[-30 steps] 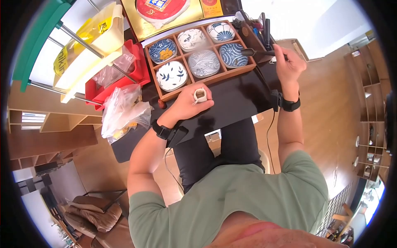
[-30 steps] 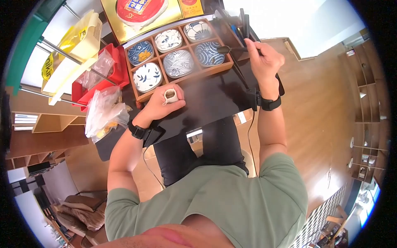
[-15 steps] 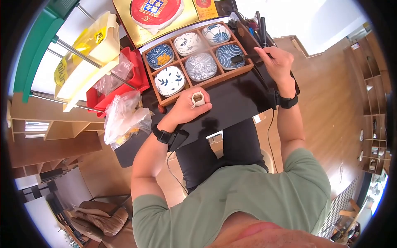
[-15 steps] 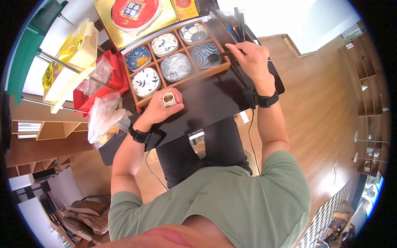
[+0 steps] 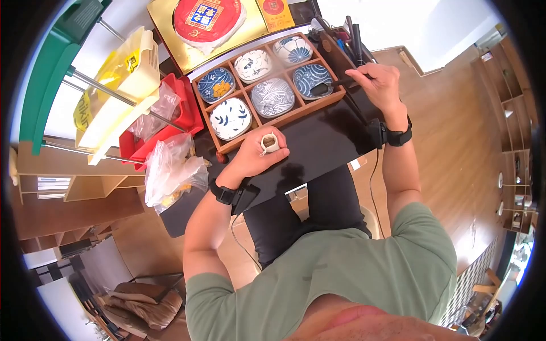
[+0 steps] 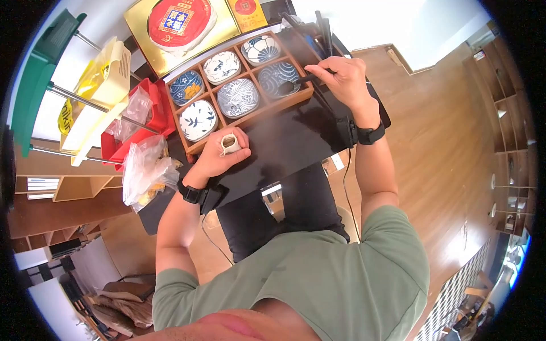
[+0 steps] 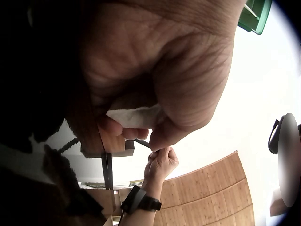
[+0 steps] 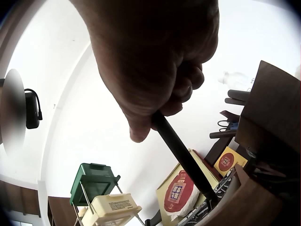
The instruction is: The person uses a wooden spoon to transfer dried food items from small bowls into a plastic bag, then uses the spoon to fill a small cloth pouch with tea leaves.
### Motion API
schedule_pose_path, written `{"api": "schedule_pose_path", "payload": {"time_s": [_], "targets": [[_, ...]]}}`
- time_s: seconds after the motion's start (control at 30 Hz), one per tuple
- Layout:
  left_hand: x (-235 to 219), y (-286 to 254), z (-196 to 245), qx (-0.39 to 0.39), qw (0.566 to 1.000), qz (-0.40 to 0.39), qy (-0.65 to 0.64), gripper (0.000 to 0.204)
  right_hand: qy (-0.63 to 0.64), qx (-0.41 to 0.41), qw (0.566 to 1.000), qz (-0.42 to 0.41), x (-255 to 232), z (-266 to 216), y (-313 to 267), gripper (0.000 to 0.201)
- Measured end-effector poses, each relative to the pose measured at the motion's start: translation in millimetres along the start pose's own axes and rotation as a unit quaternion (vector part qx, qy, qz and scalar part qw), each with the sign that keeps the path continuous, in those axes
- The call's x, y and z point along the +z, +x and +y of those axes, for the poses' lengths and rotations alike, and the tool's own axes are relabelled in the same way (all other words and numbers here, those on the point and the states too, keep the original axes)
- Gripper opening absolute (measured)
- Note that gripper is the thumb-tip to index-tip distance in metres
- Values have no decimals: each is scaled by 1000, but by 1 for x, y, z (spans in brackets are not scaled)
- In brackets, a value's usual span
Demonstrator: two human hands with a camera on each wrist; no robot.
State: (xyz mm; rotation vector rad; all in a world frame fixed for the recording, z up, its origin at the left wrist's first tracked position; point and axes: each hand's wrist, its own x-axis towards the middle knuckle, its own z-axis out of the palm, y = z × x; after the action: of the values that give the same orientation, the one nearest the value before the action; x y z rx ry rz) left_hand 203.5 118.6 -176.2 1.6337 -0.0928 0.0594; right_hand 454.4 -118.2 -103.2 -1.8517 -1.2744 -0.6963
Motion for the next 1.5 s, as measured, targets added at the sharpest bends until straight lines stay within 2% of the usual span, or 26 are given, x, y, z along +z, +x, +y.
{"api": "schedule_pose_path", "payload": {"time_s": [0.1, 0.17, 0.27, 0.37, 0.57, 0.8, 1.0, 1.07, 1.1, 1.17, 1.2, 1.37, 1.5], "targets": [[0, 0, 0, 3, 1000, -1, 8, 17, 2, 4, 1000, -11, 0, 1, 1, 17], [0, 0, 0, 1, 1000, -1, 8, 17, 24, 69, 997, -4, 1, 2, 0, 21], [0, 0, 0, 7, 1000, 0, 10, 16, 10, 90, 996, 22, 3, 6, -2, 20], [0, 0, -1, 7, 1000, 2, 1, 16, 8, 70, 996, 50, 5, 8, -1, 20], [0, 0, 2, 6, 1000, -2, 5, 17, -11, 24, 999, 45, 7, 9, 4, 22], [0, 1, 4, 10, 1000, -4, -5, 16, 13, 46, 998, 28, 13, 18, -7, 22], [1, 0, 4, 7, 1000, -5, -4, 17, 61, 109, 992, 26, 18, 20, -20, 18], [1, 0, 4, 4, 1000, -4, -5, 17, 129, 200, 971, 25, 26, 26, -28, 17], [1, 1, 4, 5, 1000, -3, -6, 17, 129, 200, 971, 26, 29, 28, -31, 17], [1, 1, 4, 6, 1000, -2, -6, 17, 150, 223, 961, 58, 34, 29, -33, 20], [1, 1, 3, 9, 1000, -2, -6, 17, 150, 223, 961, 59, 34, 28, -33, 20], [1, 0, 5, 9, 1000, -5, -8, 18, 167, 326, 928, 63, 38, 24, -37, 31], [1, 1, 5, 8, 1000, -5, -6, 17, 160, 358, 918, 62, 36, 22, -35, 35]]}}
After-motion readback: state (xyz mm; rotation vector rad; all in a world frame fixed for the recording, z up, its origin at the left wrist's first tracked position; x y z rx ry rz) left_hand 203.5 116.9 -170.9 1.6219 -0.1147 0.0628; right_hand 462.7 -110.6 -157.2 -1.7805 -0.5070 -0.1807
